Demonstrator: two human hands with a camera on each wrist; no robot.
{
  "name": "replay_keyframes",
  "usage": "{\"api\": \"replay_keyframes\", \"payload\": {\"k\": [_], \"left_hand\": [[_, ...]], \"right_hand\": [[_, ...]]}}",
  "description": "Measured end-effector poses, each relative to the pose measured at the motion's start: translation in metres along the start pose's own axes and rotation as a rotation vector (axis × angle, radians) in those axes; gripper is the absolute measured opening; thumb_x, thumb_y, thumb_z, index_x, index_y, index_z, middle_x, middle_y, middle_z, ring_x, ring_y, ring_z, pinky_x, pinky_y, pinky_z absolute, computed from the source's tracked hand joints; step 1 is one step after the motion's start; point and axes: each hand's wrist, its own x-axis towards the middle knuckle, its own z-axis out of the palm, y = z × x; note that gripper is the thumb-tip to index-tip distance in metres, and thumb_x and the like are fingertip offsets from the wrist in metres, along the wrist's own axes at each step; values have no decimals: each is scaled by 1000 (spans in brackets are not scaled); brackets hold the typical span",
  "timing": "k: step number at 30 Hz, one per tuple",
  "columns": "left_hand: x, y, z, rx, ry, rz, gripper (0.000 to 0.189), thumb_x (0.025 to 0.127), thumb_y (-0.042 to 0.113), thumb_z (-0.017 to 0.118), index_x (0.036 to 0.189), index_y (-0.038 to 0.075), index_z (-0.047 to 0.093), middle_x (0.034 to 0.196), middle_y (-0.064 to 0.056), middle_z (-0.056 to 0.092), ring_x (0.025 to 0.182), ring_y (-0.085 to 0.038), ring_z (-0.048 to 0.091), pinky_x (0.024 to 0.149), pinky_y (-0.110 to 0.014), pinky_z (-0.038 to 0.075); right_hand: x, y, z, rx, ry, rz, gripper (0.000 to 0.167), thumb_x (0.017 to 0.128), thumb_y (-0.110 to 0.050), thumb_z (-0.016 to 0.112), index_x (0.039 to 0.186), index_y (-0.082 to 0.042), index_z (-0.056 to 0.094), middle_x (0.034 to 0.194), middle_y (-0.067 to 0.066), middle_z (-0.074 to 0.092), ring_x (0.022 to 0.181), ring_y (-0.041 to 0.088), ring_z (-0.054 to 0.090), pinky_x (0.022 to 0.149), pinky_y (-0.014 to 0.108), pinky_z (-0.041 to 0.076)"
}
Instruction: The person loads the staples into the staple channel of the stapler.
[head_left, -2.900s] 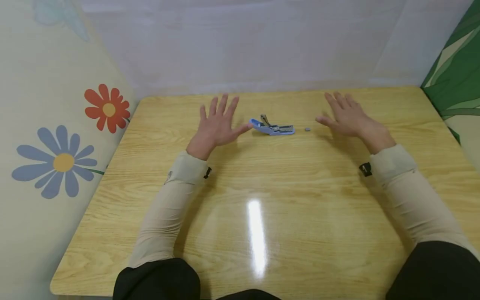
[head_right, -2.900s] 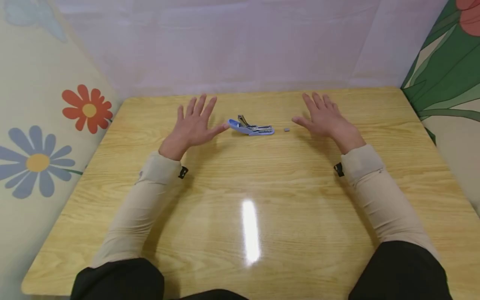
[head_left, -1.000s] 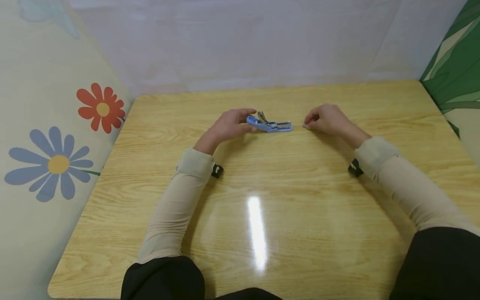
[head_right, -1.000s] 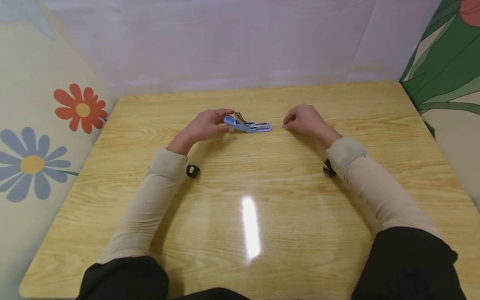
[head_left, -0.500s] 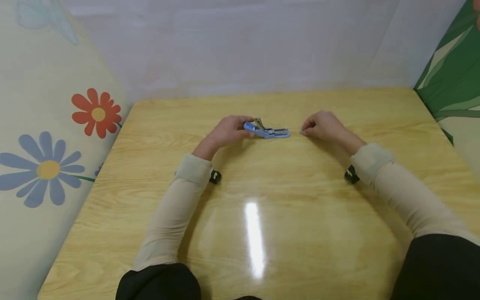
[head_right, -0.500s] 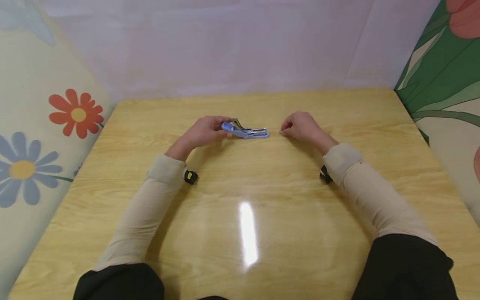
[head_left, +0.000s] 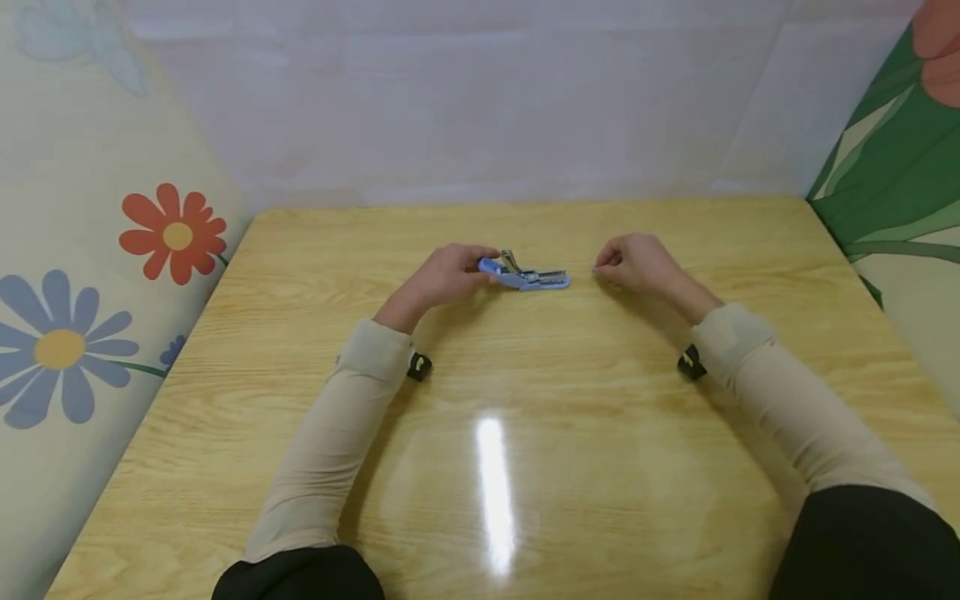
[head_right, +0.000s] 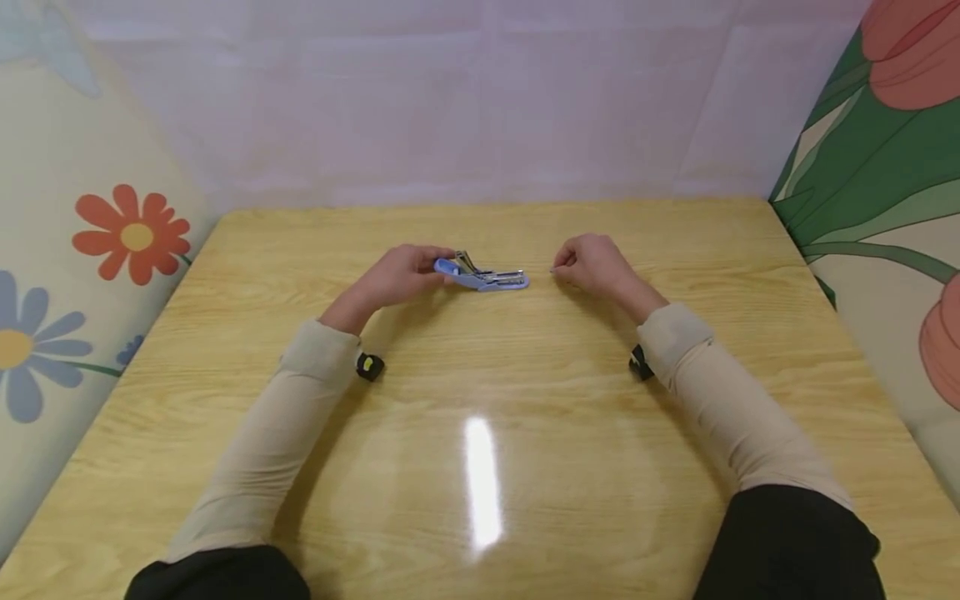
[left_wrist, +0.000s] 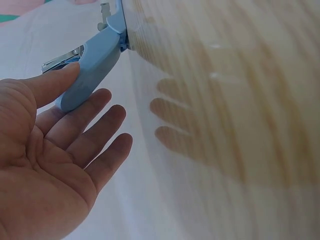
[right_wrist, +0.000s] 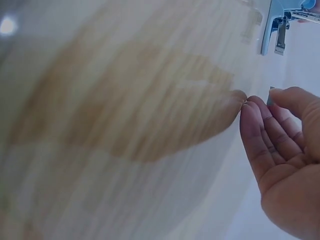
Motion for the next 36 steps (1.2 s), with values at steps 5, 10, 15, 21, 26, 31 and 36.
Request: {"api": "replay_keyframes", "payload": {"k": [5, 10, 15, 21, 26, 31, 36], "left_hand": [[1, 1, -1, -9, 2, -1, 51, 103, 26, 60, 152, 13, 49, 145, -13, 59, 107, -25, 56, 88, -39, 43], [3, 2, -1, -8, 7, 1, 50, 103, 26, 59, 151, 13, 50, 145, -13, 59, 101, -24, 56, 84, -37, 43], [5, 3, 1, 6, 17, 14, 50, 103, 26, 59, 150, 13, 51, 140, -12, 62, 84, -23, 50, 75, -34, 40], [6, 3, 2, 14, 18, 15, 50, 104, 26, 59, 151, 14, 51, 143, -12, 61, 91, -23, 53, 78, -34, 40], [7, 4, 2, 13, 18, 27, 49, 104, 26, 59, 151, 13, 51, 139, -12, 63, 82, -22, 50, 75, -34, 40], [7, 6, 2, 18, 15, 24, 49, 104, 24, 59, 150, 12, 51, 134, -13, 66, 72, -20, 43, 69, -32, 38], [9, 7, 3, 0, 13, 24, 48, 104, 24, 59, 150, 13, 51, 134, -12, 66, 77, -21, 47, 71, -32, 39]], "right_hand": [[1, 0, -3, 37, -1, 20, 15, 92, -16, 73, 97, -1, 74, 93, 15, 76, 75, 18, 67, 63, 21, 48], [2, -2, -5, 84, -26, 45, 20, 94, -15, 71, 105, 0, 75, 97, 17, 77, 72, 14, 68, 63, 20, 50], [0, -1, -9, 69, -22, 62, 24, 96, -16, 67, 114, -3, 76, 103, 15, 78, 82, 19, 71, 76, 29, 54], [0, -1, -11, 73, 7, 64, 26, 97, -16, 64, 118, -5, 74, 111, 16, 75, 96, 28, 67, 88, 42, 54], [-1, -1, -13, 76, 50, 63, 25, 98, -17, 63, 118, -5, 74, 111, 16, 75, 94, 27, 67, 86, 41, 53], [-2, 0, -14, 104, 35, 70, 26, 101, -19, 63, 122, -7, 73, 117, 16, 74, 97, 28, 70, 88, 42, 55], [-5, 0, -21, 119, 32, 91, 29, 102, -23, 63, 125, -10, 72, 123, 15, 73, 103, 30, 71, 87, 42, 55]]}}
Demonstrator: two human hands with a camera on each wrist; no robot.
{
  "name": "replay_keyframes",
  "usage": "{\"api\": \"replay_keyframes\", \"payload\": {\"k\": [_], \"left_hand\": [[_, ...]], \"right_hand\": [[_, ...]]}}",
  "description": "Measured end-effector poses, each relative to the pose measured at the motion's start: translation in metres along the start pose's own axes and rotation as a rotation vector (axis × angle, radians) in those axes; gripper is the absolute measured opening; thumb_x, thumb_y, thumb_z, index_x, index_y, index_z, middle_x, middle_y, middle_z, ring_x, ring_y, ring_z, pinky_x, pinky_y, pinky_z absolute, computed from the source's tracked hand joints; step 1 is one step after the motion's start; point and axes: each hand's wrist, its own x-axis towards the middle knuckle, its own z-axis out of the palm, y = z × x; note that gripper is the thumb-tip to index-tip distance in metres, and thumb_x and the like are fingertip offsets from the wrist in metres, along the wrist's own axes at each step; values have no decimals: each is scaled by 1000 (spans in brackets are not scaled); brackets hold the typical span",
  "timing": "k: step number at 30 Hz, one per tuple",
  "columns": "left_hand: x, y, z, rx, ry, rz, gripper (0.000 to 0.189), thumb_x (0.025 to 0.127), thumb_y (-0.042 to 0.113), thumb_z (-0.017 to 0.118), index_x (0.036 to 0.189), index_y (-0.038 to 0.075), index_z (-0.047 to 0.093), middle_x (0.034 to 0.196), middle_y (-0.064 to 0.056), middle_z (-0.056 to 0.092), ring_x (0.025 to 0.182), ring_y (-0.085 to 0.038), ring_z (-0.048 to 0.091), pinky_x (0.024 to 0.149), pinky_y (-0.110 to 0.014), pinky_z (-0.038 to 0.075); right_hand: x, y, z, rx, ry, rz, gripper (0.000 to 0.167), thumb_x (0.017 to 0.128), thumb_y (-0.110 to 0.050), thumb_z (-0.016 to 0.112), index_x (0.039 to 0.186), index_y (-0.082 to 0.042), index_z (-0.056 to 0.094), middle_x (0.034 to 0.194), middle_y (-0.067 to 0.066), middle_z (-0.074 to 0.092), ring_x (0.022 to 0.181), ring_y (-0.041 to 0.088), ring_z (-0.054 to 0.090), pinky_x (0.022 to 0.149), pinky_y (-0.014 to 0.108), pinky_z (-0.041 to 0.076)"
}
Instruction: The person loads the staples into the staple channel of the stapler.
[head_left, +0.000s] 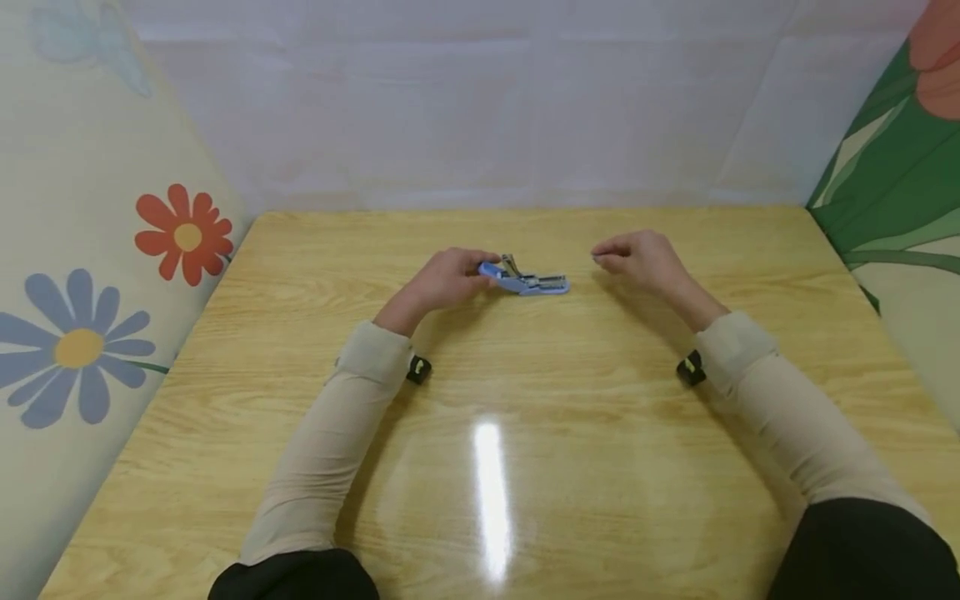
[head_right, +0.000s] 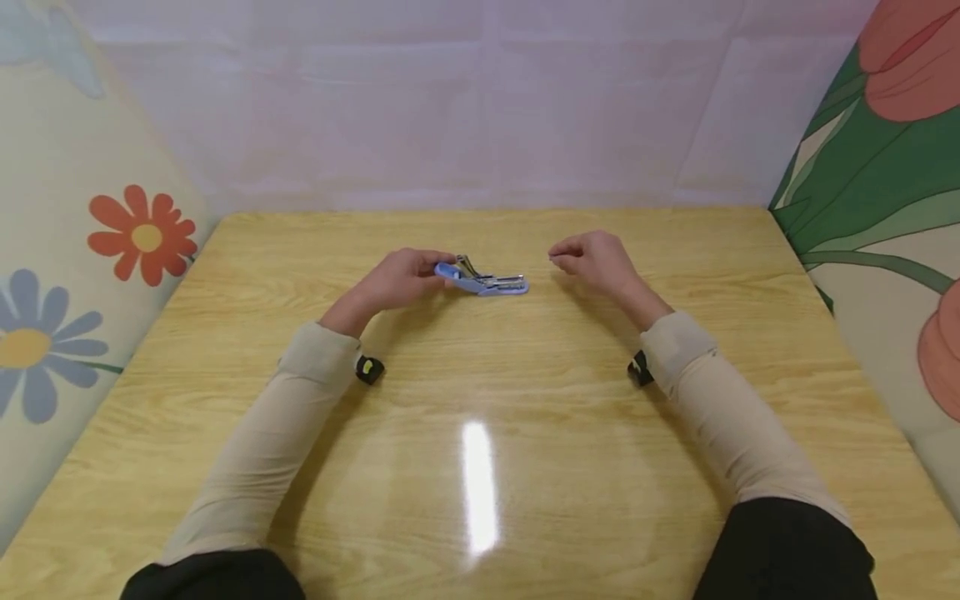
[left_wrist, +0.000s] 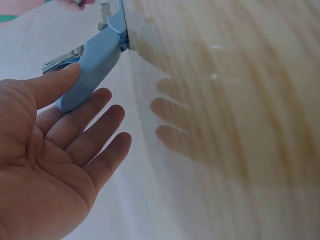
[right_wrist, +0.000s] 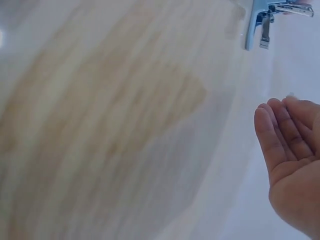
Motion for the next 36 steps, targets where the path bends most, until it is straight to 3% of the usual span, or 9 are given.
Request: {"api": "replay_keyframes", "payload": {"k": [5, 12, 20, 23, 29, 36], "left_hand": [[0, -2, -1, 7, -11, -4, 48, 105, 25, 58, 151, 13, 50, 139, -12, 64, 82, -21, 50, 73, -33, 40], [-4, -3, -7, 2, -3, -33, 48, 105, 29, 57, 151, 15, 51, 126, -9, 68, 71, -20, 43, 69, -33, 39], [1, -3, -9, -10, -9, -4, 49, 105, 30, 57, 151, 16, 50, 138, -9, 63, 78, -23, 47, 74, -35, 40], [1, -3, -10, 9, -5, 5, 49, 105, 31, 57, 151, 15, 51, 142, -10, 60, 89, -23, 51, 82, -36, 41], [-10, -7, -13, -15, 18, -61, 48, 104, 28, 59, 150, 14, 52, 145, -12, 59, 109, -25, 57, 89, -39, 44], [-8, -4, -8, -47, 2, -31, 49, 104, 27, 60, 150, 14, 52, 147, -13, 58, 124, -27, 59, 96, -40, 47]], "right_hand": [[-2, -5, -8, 36, -28, 12, 33, 104, -27, 59, 130, -11, 70, 131, 14, 70, 112, 32, 69, 91, 45, 56], [1, -17, -16, 52, -15, -7, 37, 105, -32, 57, 134, -12, 68, 131, 14, 70, 112, 31, 67, 90, 47, 54], [2, -23, -26, 7, 7, -2, 38, 106, -33, 55, 135, -12, 67, 131, 15, 69, 113, 32, 67, 93, 49, 53], [3, -26, -28, 7, 11, 4, 37, 105, -33, 56, 134, -13, 67, 130, 15, 70, 113, 32, 67, 92, 47, 53], [12, -37, -22, 44, 13, -50, 36, 104, -32, 58, 131, -12, 69, 125, 15, 72, 107, 31, 70, 85, 41, 54], [9, -35, -23, 49, 16, -36, 34, 104, -29, 59, 130, -10, 69, 125, 15, 72, 107, 31, 70, 86, 40, 55]]}}
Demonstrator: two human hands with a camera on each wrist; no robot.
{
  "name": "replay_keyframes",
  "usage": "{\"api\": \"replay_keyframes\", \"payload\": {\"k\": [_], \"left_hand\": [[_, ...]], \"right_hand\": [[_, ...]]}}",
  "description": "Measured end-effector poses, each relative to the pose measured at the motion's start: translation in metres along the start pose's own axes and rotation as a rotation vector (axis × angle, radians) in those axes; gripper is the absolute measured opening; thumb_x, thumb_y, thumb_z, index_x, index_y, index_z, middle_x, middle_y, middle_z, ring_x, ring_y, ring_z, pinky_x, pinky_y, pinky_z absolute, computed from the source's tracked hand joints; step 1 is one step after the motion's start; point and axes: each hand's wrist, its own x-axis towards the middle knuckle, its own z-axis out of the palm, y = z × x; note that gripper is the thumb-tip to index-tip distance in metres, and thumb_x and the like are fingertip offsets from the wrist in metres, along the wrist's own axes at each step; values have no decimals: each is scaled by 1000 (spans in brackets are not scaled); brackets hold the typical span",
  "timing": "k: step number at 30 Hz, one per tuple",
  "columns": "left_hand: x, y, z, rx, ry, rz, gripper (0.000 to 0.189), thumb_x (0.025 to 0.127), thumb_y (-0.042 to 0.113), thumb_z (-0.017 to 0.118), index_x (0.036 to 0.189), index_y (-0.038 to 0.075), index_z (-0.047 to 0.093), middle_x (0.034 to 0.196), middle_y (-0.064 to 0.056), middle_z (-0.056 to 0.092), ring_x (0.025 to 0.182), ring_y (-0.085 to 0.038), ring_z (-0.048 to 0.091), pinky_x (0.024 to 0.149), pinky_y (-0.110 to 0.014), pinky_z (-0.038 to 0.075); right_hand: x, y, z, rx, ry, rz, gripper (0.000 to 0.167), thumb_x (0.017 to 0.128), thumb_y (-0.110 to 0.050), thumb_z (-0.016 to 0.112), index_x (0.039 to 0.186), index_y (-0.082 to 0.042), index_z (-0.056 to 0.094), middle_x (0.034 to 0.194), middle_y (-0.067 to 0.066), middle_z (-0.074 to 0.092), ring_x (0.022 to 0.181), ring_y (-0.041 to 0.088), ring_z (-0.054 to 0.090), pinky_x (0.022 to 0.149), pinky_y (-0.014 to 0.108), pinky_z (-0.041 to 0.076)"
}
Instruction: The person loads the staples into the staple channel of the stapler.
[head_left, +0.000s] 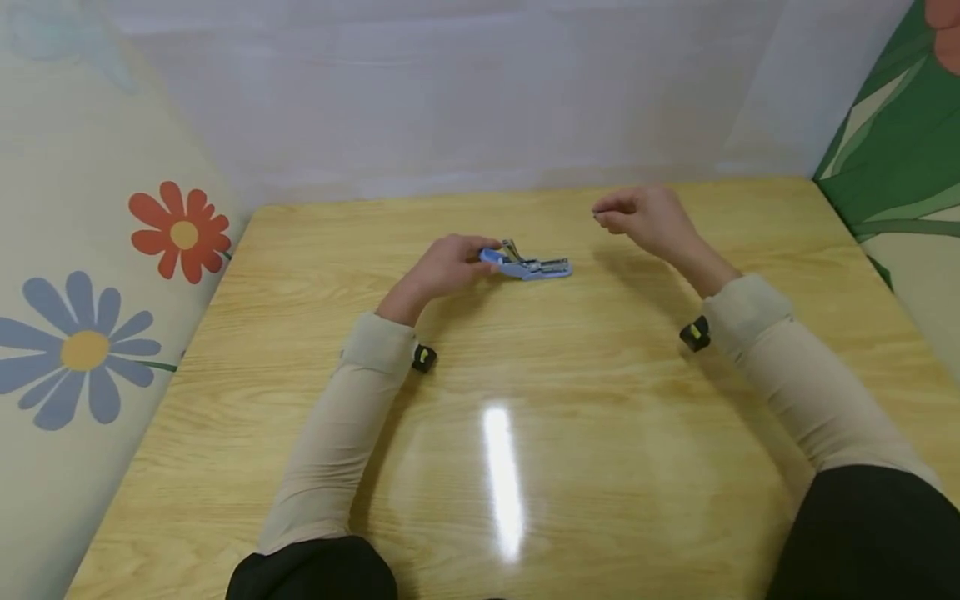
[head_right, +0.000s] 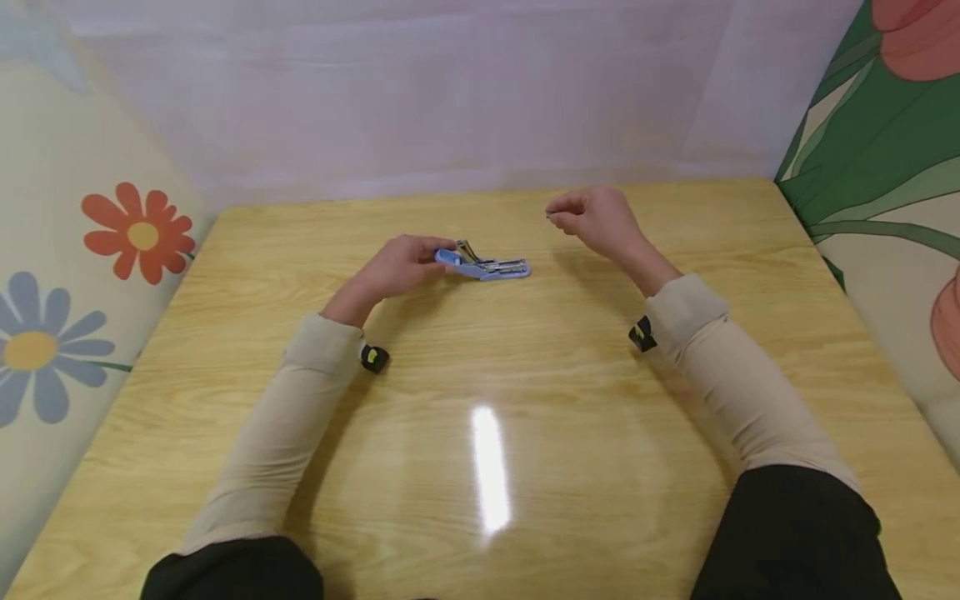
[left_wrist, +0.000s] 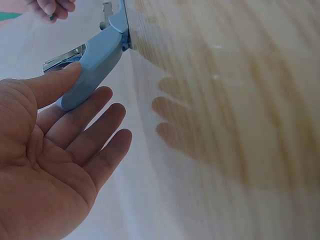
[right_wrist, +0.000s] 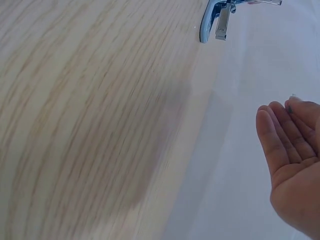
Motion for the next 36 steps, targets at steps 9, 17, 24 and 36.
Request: {"api": "replay_keyframes", "payload": {"k": [9, 17, 24, 36], "left_hand": [[3, 0, 6, 10, -15, -1, 48, 104, 26, 59, 150, 13, 51, 148, -12, 58, 115, -24, 58, 91, -37, 44], [9, 2, 14, 5, -23, 16, 47, 104, 26, 58, 150, 13, 52, 143, -11, 61, 89, -19, 54, 78, -32, 42], [7, 2, 19, 28, -22, 22, 47, 104, 26, 59, 149, 12, 53, 129, -10, 67, 67, -16, 43, 66, -30, 39], [6, 5, 18, 41, -8, 28, 47, 104, 25, 59, 149, 12, 52, 141, -12, 62, 84, -21, 52, 77, -33, 41]], "right_hand": [[-1, 1, 6, 19, -11, -6, 34, 104, -28, 60, 129, -8, 70, 126, 16, 72, 108, 32, 70, 91, 46, 56], [-4, 5, 11, 31, -11, -17, 32, 103, -29, 61, 126, -9, 72, 122, 16, 73, 105, 31, 71, 84, 41, 56], [-6, 7, 22, 53, -25, -9, 31, 102, -27, 62, 126, -9, 72, 123, 15, 73, 105, 29, 71, 85, 41, 57], [-4, 2, 26, 24, -8, -49, 31, 103, -25, 62, 127, -8, 71, 122, 16, 73, 102, 30, 72, 84, 42, 57]]}}
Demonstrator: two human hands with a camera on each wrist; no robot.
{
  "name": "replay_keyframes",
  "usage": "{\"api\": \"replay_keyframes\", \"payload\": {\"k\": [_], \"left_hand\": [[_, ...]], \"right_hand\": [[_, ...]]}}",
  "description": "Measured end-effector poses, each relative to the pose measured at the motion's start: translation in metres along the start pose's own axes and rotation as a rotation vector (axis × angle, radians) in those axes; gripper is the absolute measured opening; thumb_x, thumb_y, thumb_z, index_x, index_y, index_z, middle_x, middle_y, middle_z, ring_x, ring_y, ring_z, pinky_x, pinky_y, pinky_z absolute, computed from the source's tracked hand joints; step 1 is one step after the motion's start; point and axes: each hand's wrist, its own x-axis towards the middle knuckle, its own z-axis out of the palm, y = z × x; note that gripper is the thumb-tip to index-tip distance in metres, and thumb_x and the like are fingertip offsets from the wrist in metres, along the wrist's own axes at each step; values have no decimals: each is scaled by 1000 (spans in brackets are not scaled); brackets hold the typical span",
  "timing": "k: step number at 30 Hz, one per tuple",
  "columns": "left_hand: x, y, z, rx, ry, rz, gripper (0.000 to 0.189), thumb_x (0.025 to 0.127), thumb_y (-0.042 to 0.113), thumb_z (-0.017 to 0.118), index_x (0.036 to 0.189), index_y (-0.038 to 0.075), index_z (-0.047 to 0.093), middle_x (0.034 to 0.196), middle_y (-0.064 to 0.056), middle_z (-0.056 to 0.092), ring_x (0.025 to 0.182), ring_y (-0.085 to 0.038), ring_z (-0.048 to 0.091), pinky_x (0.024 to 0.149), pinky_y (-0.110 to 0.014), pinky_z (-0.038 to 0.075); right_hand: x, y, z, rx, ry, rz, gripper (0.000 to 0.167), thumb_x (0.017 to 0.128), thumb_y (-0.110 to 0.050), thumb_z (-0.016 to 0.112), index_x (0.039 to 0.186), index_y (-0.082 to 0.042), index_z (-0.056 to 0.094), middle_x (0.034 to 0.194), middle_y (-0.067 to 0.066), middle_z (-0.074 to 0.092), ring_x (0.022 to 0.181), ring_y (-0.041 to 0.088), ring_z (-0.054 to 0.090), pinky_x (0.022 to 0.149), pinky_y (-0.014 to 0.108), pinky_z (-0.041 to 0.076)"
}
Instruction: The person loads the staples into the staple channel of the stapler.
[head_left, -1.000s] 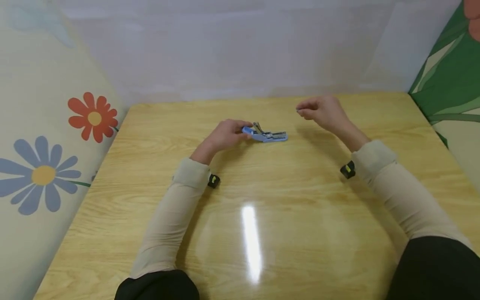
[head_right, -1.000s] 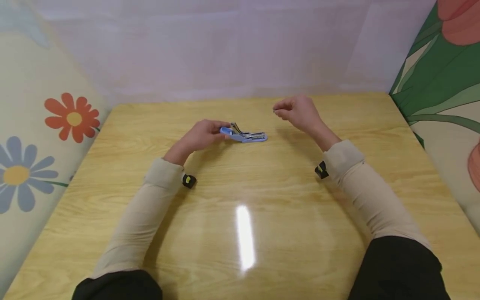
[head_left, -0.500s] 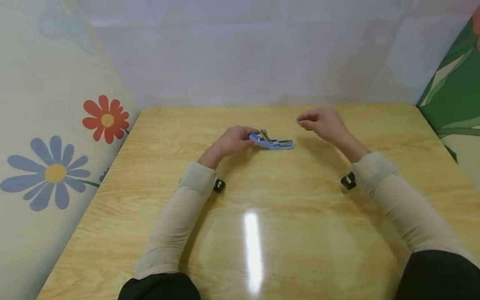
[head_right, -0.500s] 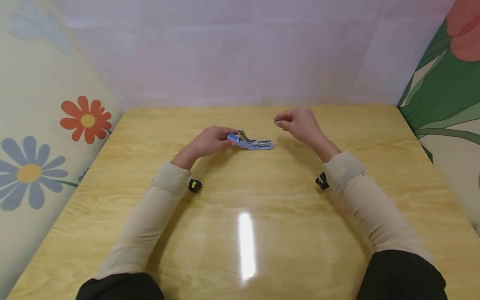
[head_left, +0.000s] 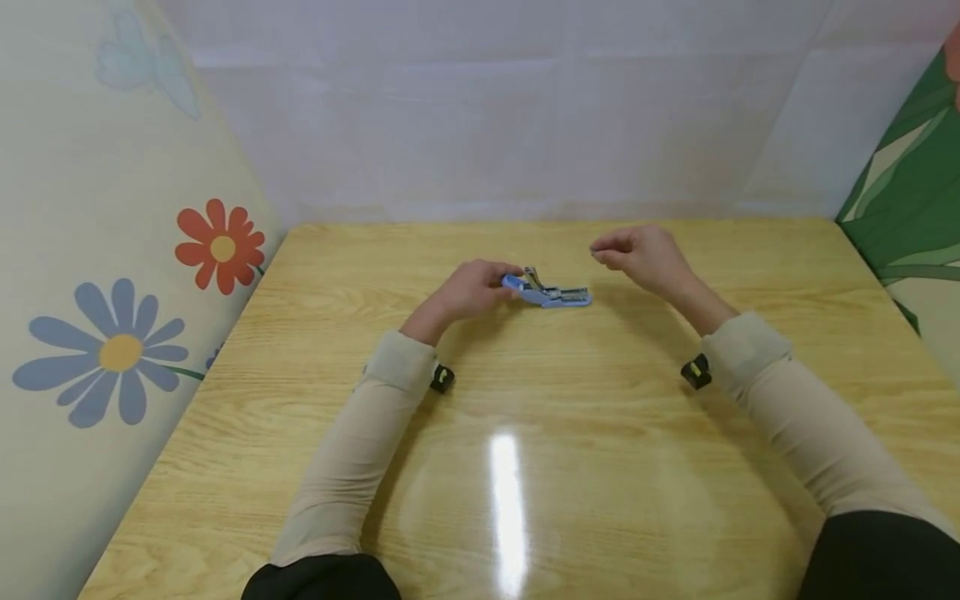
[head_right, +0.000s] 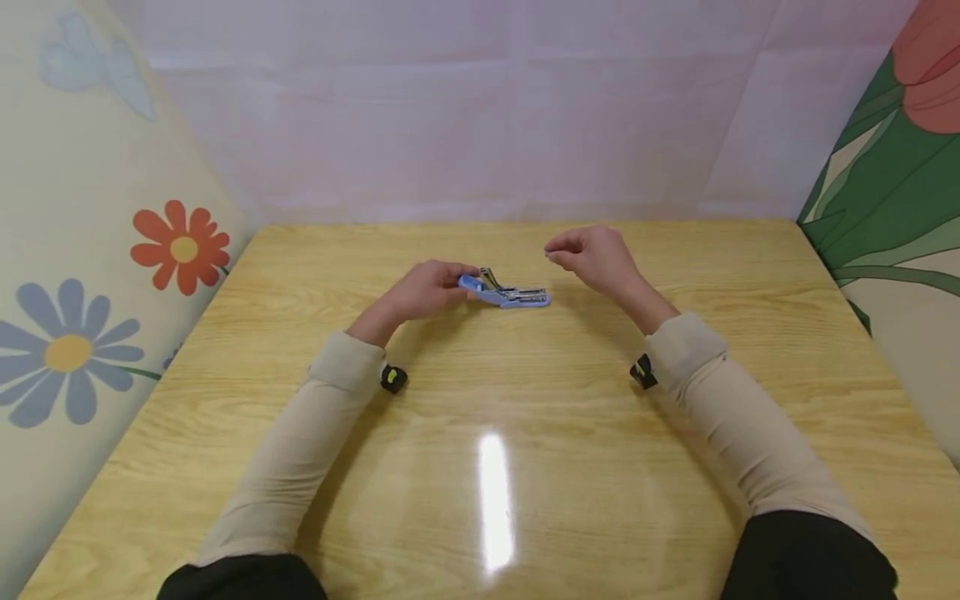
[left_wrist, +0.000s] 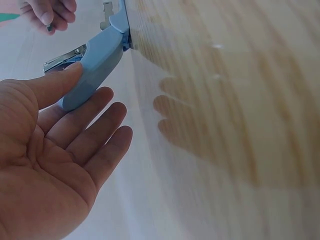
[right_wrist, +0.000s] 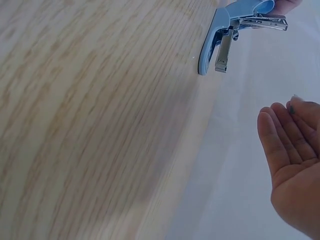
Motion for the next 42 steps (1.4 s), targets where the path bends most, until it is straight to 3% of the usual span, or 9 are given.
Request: {"api": "replay_keyframes", "payload": {"k": [6, 13, 19, 25, 29, 36, 42], "left_hand": [[-2, 1, 0, -22, -16, -18, 47, 105, 25, 57, 150, 13, 51, 145, -11, 59, 83, -21, 52, 73, -33, 41], [-4, 2, 1, -31, -27, -16, 47, 105, 26, 57, 150, 13, 51, 148, -12, 57, 117, -22, 62, 84, -35, 45], [-5, 1, 1, -24, -22, -15, 47, 105, 26, 57, 150, 13, 51, 145, -12, 59, 96, -23, 59, 78, -34, 44], [-6, 1, 0, -28, -18, -15, 48, 105, 26, 58, 150, 13, 51, 148, -12, 57, 121, -23, 61, 86, -35, 46], [-7, 1, -1, -30, -15, -13, 48, 105, 26, 58, 150, 13, 51, 148, -12, 57, 114, -20, 61, 84, -35, 45], [-7, 3, -3, -14, -12, -3, 47, 105, 26, 57, 150, 12, 51, 142, -12, 61, 74, -20, 47, 68, -32, 40], [-7, 5, -4, -9, -11, -13, 47, 105, 25, 57, 150, 12, 51, 145, -12, 60, 82, -19, 51, 72, -31, 41]], "right_hand": [[0, -3, 4, 5, 3, 0, 29, 101, -25, 64, 124, -10, 73, 120, 15, 74, 100, 28, 71, 78, 37, 56], [-2, -6, 8, -4, -3, -11, 29, 102, -24, 64, 124, -9, 73, 118, 15, 75, 99, 28, 71, 82, 41, 57], [-2, -7, 12, -7, -15, -15, 29, 102, -25, 64, 124, -9, 73, 121, 15, 74, 102, 29, 70, 86, 44, 57], [-1, -9, 15, -8, -29, -28, 28, 101, -24, 65, 124, -9, 73, 123, 14, 73, 107, 30, 70, 90, 46, 56], [1, -9, 18, 0, -32, -46, 27, 100, -22, 66, 122, -8, 74, 123, 14, 73, 111, 31, 69, 93, 46, 55], [1, -8, 22, 15, -53, -42, 26, 99, -20, 67, 120, -7, 74, 122, 14, 74, 113, 31, 69, 98, 46, 54], [1, -8, 27, -4, -74, -20, 25, 99, -20, 68, 119, -8, 74, 120, 13, 74, 113, 30, 69, 100, 46, 52]]}}
